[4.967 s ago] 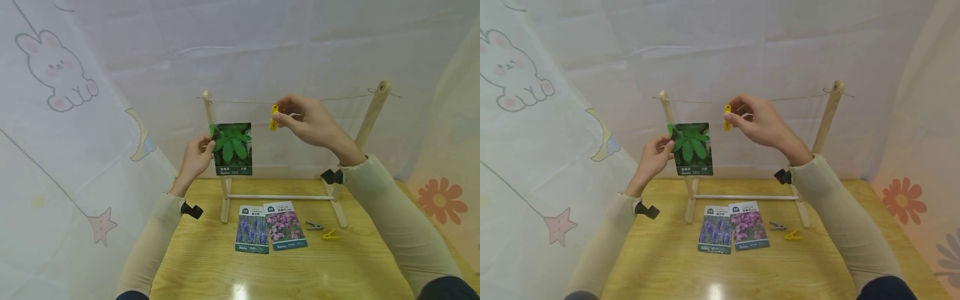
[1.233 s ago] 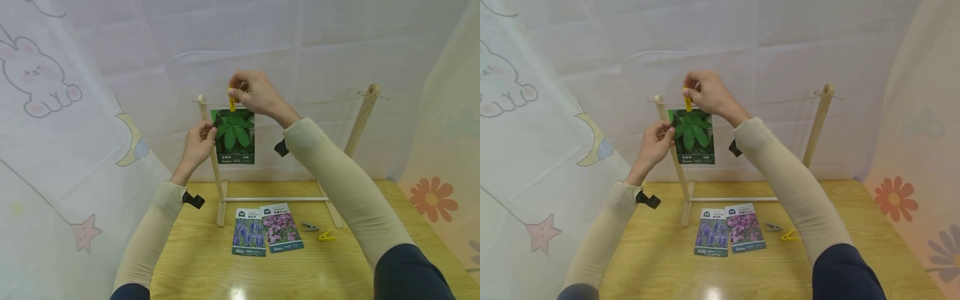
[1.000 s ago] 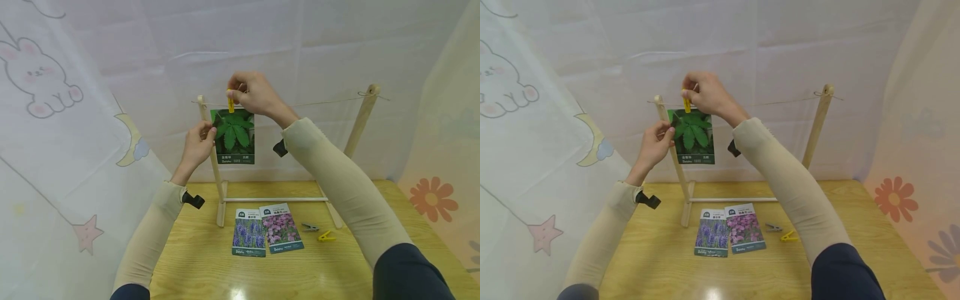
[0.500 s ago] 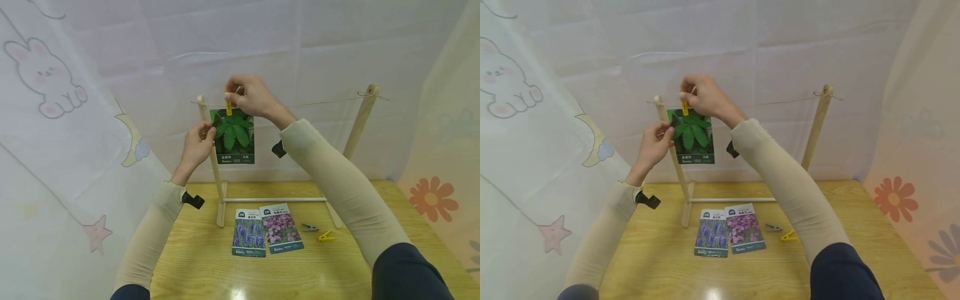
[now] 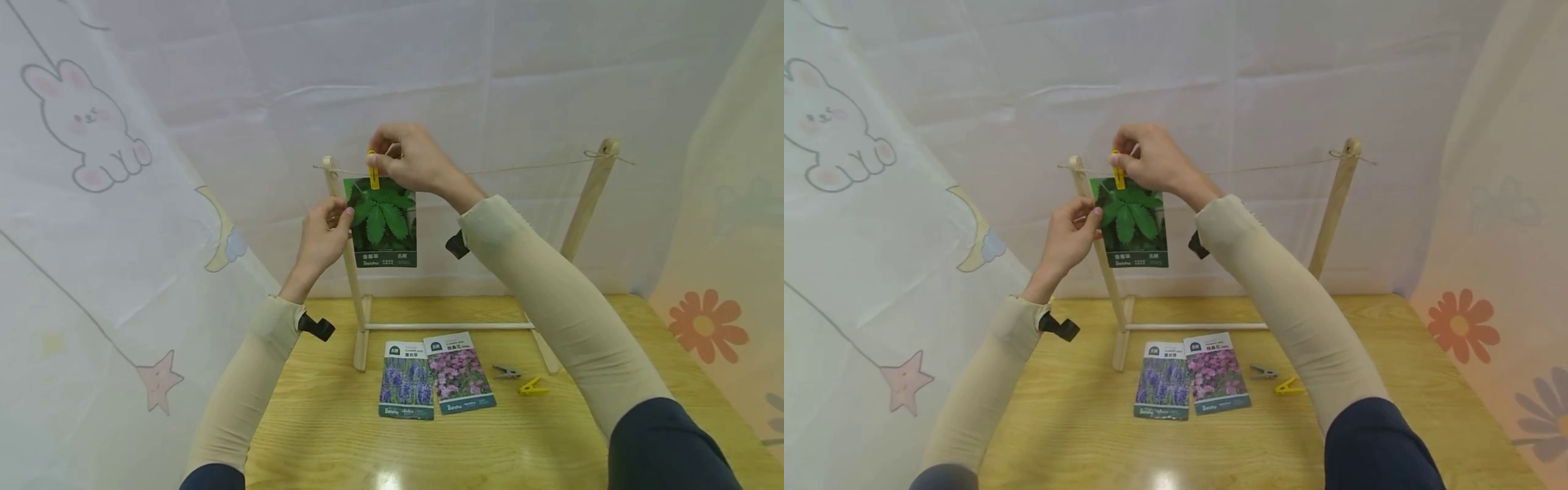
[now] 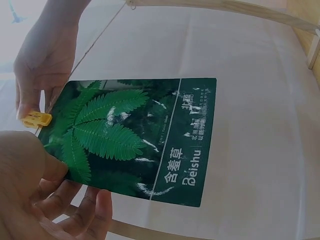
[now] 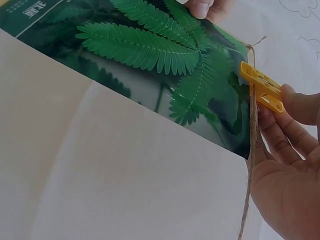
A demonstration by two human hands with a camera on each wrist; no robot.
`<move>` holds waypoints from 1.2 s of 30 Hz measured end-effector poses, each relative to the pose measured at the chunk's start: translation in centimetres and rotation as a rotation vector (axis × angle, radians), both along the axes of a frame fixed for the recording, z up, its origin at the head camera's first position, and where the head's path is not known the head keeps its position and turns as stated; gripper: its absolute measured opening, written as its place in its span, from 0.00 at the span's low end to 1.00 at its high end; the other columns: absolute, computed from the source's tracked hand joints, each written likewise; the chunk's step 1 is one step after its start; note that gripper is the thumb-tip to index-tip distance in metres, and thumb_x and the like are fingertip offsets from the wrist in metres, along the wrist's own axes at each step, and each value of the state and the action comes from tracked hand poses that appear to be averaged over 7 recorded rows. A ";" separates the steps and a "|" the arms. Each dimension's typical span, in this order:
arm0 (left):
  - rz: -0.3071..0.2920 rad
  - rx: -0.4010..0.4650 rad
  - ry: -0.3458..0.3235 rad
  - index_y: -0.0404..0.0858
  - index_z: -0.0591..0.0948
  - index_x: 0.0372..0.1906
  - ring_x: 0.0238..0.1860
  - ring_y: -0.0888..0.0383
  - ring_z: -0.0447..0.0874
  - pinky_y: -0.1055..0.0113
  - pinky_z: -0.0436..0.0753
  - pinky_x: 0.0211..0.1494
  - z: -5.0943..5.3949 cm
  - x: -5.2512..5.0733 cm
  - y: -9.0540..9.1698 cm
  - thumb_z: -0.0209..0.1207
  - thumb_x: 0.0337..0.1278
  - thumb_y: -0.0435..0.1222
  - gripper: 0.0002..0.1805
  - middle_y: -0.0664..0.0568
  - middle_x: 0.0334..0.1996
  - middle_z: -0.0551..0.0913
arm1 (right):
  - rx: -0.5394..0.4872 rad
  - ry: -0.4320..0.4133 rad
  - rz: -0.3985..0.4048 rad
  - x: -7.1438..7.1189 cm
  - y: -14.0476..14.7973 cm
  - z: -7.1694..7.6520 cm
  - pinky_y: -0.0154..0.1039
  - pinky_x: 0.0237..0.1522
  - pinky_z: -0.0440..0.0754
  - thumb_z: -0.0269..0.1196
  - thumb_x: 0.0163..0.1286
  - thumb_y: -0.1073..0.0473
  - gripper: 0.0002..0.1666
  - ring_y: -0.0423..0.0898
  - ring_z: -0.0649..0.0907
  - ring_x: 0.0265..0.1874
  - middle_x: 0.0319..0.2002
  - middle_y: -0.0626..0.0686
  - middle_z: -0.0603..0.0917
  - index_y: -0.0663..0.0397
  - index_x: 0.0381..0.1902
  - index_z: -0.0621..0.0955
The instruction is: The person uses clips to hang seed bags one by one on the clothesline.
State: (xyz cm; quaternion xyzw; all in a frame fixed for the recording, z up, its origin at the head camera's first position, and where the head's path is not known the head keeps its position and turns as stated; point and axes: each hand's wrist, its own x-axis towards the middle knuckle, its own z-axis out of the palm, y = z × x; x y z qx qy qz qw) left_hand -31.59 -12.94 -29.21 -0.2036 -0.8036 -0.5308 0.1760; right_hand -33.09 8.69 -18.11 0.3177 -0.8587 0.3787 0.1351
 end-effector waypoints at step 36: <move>0.011 0.020 -0.007 0.24 0.81 0.56 0.50 0.38 0.91 0.53 0.93 0.47 0.3 0.1 -0.4 0.55 0.80 0.30 0.13 0.33 0.51 0.86 | 0.026 -0.049 -0.018 0.0 0.1 -0.1 0.46 0.54 0.86 0.64 0.81 0.53 0.15 0.51 0.88 0.48 0.49 0.57 0.86 0.58 0.55 0.84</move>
